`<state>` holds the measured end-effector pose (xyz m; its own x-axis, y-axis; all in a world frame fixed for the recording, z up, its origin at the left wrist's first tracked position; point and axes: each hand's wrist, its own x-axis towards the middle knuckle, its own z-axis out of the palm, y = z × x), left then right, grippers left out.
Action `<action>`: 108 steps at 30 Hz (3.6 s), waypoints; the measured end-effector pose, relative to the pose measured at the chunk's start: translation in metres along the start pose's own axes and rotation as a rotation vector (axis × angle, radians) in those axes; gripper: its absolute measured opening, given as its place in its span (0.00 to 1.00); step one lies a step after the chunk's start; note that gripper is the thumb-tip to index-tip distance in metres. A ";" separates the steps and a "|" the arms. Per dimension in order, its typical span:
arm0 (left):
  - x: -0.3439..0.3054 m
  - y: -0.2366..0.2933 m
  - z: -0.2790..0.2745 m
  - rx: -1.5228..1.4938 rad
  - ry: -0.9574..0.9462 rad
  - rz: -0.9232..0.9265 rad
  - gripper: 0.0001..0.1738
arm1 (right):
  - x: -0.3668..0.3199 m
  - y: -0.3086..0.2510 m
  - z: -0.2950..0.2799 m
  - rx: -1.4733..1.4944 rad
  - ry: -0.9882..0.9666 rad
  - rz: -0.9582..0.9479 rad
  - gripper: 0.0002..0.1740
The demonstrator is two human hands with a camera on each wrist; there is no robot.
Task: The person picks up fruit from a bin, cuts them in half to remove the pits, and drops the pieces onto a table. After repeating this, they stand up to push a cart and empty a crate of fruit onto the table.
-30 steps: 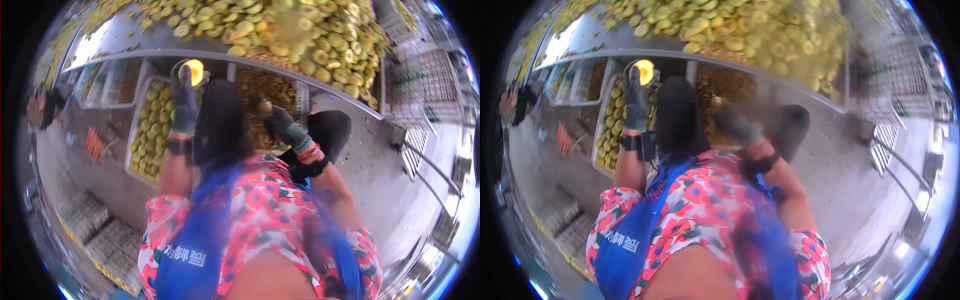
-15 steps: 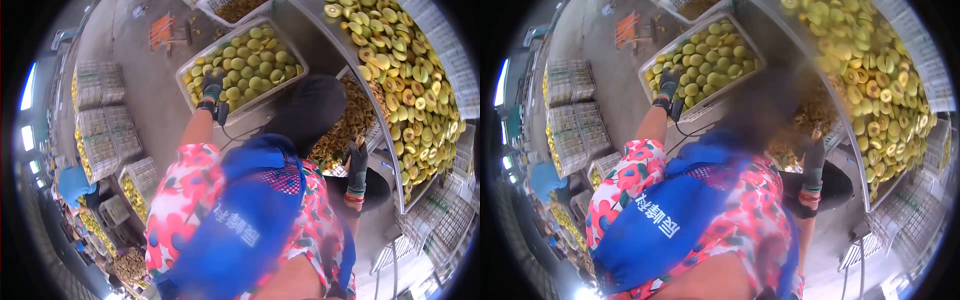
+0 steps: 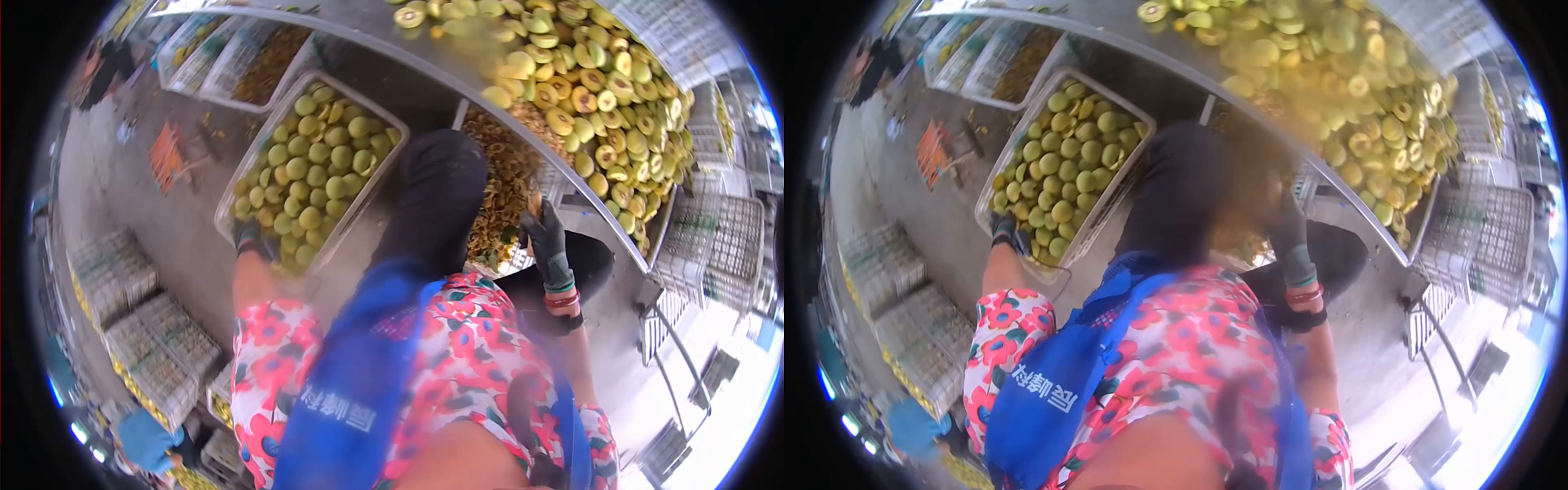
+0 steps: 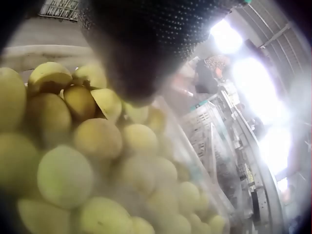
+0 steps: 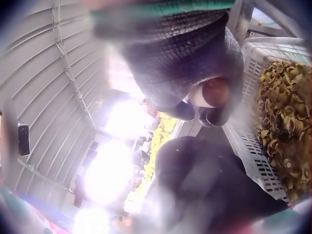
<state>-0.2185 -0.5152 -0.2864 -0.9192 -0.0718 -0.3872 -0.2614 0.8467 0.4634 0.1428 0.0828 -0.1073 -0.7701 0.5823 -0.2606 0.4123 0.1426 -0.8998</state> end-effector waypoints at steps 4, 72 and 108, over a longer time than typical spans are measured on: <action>-0.014 0.010 0.008 -0.422 0.055 -0.276 0.31 | 0.006 -0.024 -0.002 -0.001 0.057 -0.123 0.13; -0.230 1.036 0.002 0.511 0.194 1.531 0.39 | -0.218 -0.092 -0.303 -0.281 0.178 1.043 0.22; -0.654 0.923 0.224 0.811 -0.689 1.441 0.31 | -0.571 0.045 -0.823 0.795 1.653 0.491 0.36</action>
<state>0.2072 0.4317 0.2162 0.0630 0.9145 -0.3997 0.9456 0.0733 0.3169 1.0014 0.4153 0.2890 0.7007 0.5960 -0.3921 -0.2406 -0.3201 -0.9163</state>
